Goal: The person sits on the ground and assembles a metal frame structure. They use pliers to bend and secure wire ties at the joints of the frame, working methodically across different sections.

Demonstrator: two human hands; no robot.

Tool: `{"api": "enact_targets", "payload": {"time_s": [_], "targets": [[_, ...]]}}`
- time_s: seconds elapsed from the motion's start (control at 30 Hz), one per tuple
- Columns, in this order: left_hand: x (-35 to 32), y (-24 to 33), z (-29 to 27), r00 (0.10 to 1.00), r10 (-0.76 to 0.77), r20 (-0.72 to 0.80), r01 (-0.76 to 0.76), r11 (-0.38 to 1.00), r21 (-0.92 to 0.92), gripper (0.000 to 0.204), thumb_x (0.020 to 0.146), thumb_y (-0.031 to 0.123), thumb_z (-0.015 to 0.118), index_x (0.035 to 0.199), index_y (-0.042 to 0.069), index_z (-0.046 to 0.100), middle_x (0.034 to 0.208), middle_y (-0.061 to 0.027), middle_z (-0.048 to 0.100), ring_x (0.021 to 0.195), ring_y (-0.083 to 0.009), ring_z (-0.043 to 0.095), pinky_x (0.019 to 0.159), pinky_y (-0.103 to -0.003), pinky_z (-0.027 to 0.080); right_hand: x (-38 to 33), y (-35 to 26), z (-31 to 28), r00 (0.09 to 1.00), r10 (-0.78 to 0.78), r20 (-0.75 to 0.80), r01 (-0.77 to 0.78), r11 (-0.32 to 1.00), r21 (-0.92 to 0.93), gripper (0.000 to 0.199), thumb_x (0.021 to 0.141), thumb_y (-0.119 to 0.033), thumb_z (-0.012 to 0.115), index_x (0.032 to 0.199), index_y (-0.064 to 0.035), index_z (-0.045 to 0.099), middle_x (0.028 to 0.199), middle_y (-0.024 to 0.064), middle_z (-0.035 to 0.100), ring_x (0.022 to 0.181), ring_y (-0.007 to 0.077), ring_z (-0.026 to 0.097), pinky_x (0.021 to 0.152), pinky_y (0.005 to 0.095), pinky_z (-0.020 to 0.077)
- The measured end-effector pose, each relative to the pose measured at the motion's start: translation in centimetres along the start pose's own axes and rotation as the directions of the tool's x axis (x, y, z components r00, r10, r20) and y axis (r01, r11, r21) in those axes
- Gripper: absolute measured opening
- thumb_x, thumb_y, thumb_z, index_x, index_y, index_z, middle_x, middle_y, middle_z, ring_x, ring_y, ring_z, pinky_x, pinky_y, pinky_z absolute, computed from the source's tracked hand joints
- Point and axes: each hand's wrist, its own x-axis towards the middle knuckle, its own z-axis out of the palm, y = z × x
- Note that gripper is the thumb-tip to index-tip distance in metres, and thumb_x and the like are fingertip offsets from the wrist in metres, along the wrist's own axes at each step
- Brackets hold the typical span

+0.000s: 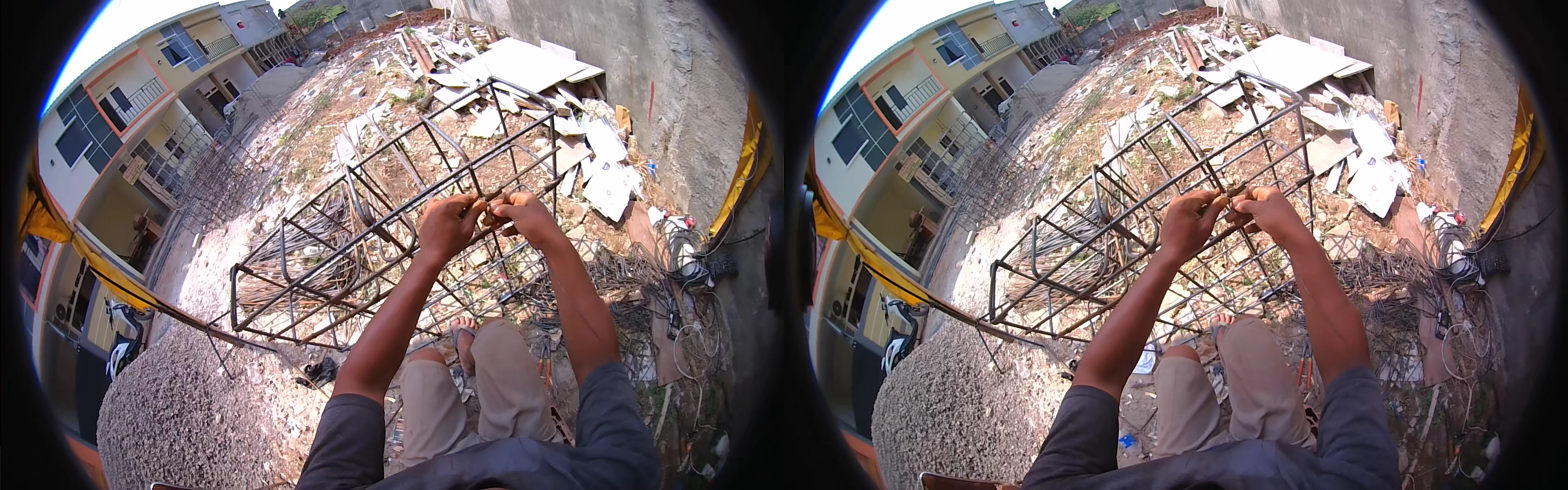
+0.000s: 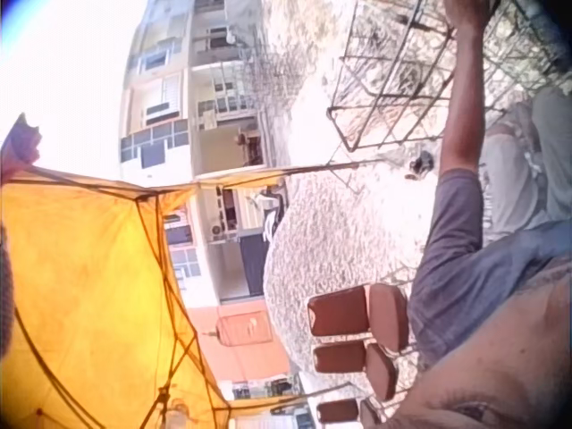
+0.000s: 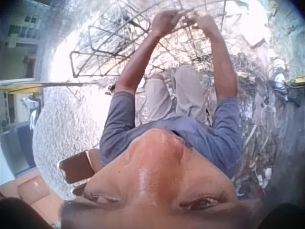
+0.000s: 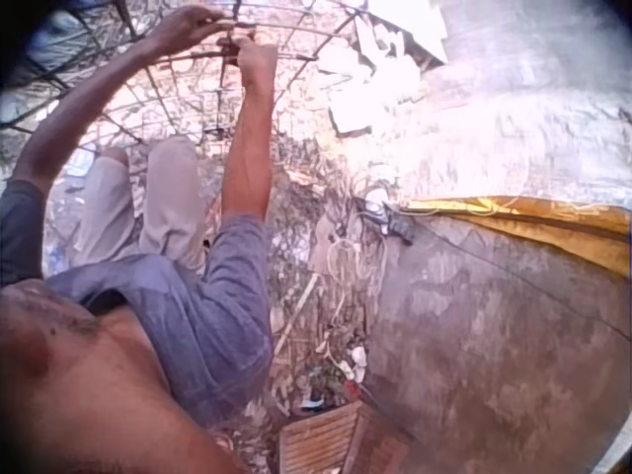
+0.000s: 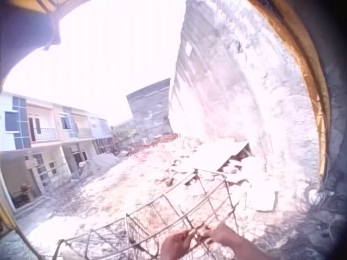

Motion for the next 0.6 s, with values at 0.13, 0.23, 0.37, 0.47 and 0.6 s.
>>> {"api": "enact_targets", "payload": {"time_s": [0.13, 0.23, 0.37, 0.47, 0.6], "targets": [[0.6, -0.5, 0.6, 0.987, -0.159, 0.024, 0.157, 0.985, 0.07, 0.031, 0.094, 0.038, 0.072, 0.106, 0.01, 0.077, 0.094, -0.0127, 0.077, 0.084, -0.0294, 0.074, 0.079, -0.041, 0.055, 1.4, 2.1, -0.5, 1.0, -0.016, 0.024, 0.014, 0.996, 0.092, 0.015, 0.093, -0.02, 0.067, 0.105, -0.01, 0.066, 0.091, -0.0032, 0.066, 0.075, 0.0094, 0.062, 0.064, 0.0277, 0.0499], [1.2, -1.5, 0.8, 0.986, -0.158, 0.06, 0.159, 0.987, -0.01, 0.032, 0.095, 0.038, 0.071, 0.113, 0.01, 0.075, 0.098, -0.0118, 0.077, 0.09, -0.0286, 0.074, 0.081, -0.04, 0.054, 1.7, 2.7, 0.1, 0.998, 0.047, 0.042, -0.057, 0.953, 0.296, 0.011, 0.094, -0.016, 0.065, 0.104, -0.0108, 0.066, 0.084, -0.0039, 0.064, 0.069, 0.008, 0.06, 0.058, 0.0241, 0.047], [2.0, -1.9, 0.9, 0.985, -0.104, 0.135, 0.109, 0.994, -0.027, 0.035, 0.096, 0.036, 0.071, 0.118, 0.008, 0.073, 0.1, -0.0141, 0.076, 0.091, -0.0287, 0.073, 0.081, -0.039, 0.054, 2.2, 4.4, 0.6, 0.986, 0.059, 0.155, -0.142, 0.783, 0.606, 0.011, 0.095, -0.011, 0.062, 0.105, -0.0081, 0.066, 0.077, -0.0022, 0.062, 0.065, 0.0078, 0.058, 0.053, 0.0214, 0.045], [3.0, -2.0, 0.5, 0.947, -0.145, 0.285, 0.178, 0.98, -0.091, 0.035, 0.097, 0.034, 0.07, 0.116, 0.005, 0.073, 0.091, -0.0114, 0.075, 0.077, -0.0184, 0.068, 0.071, -0.035, 0.053, 3.2, 6.0, 0.5, 0.972, 0.047, 0.228, -0.203, 0.653, 0.73, 0.009, 0.096, -0.009, 0.06, 0.103, -0.0072, 0.066, 0.074, -0.0015, 0.06, 0.062, 0.0105, 0.055, 0.054, 0.0257, 0.0437], [4.1, -1.7, -0.8, 0.836, -0.274, 0.476, 0.421, 0.876, -0.235, 0.03, 0.097, 0.031, 0.07, 0.11, 0.004, 0.076, 0.083, -0.0014, 0.073, 0.06, -0.006, 0.056, 0.053, -0.026, 0.046, 2.7, 5.6, 1.4, 0.984, -0.032, 0.175, -0.102, 0.702, 0.704, 0.007, 0.096, -0.009, 0.062, 0.101, -0.0071, 0.065, 0.074, -0.0015, 0.058, 0.061, 0.0115, 0.053, 0.056, 0.0273, 0.0426]]}}
